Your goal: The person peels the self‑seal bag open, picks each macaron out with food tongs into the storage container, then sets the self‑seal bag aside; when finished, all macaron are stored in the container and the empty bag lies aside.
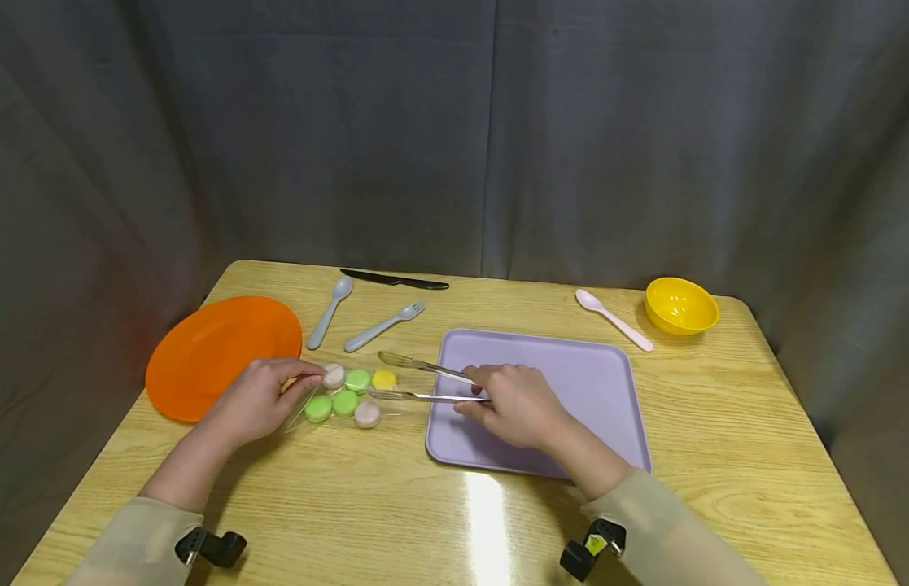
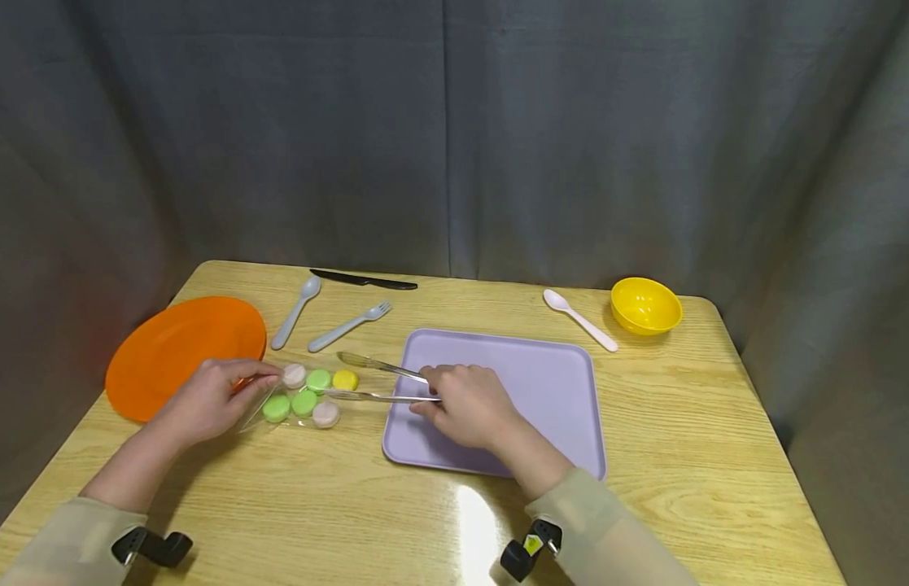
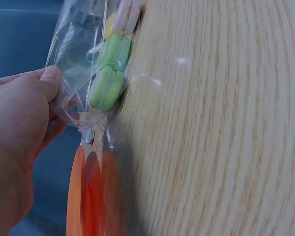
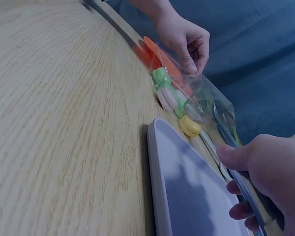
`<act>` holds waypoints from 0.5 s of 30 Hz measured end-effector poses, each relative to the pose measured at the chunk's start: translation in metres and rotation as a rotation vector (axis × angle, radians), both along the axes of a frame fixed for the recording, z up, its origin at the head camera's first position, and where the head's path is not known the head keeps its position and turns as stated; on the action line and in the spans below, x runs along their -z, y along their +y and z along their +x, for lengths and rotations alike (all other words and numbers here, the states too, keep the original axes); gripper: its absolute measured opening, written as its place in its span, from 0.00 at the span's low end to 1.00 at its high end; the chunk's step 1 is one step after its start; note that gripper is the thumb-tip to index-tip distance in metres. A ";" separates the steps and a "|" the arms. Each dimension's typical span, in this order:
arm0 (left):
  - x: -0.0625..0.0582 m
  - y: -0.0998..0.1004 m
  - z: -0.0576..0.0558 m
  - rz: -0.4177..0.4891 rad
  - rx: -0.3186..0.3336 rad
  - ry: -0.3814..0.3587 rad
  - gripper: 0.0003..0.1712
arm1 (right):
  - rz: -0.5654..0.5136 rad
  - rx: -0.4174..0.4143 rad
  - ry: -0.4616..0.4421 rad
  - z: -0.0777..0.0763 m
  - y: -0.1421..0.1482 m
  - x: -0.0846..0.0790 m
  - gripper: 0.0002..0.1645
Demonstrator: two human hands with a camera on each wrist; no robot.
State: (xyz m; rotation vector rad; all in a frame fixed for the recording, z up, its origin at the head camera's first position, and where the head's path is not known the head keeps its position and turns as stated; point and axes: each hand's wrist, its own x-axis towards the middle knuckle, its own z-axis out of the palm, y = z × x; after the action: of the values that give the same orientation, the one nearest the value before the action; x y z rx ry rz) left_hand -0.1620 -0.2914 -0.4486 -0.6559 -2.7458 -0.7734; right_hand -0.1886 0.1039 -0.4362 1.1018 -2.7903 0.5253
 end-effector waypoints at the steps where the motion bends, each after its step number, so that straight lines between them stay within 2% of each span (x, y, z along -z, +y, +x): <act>1: 0.000 0.000 0.000 0.001 0.001 0.003 0.08 | 0.008 0.000 0.006 0.000 -0.001 0.000 0.25; 10: 0.001 0.000 0.000 -0.004 0.000 0.005 0.08 | 0.078 0.011 0.039 -0.004 -0.006 0.004 0.18; 15: 0.001 0.000 0.000 0.003 -0.001 -0.007 0.08 | 0.107 0.018 0.030 -0.005 -0.007 0.005 0.17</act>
State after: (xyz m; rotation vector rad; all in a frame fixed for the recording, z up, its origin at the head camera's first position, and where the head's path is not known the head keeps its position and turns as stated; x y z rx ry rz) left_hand -0.1622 -0.2916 -0.4496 -0.6519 -2.7510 -0.7810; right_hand -0.1937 0.0965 -0.4413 1.0935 -2.8287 0.3588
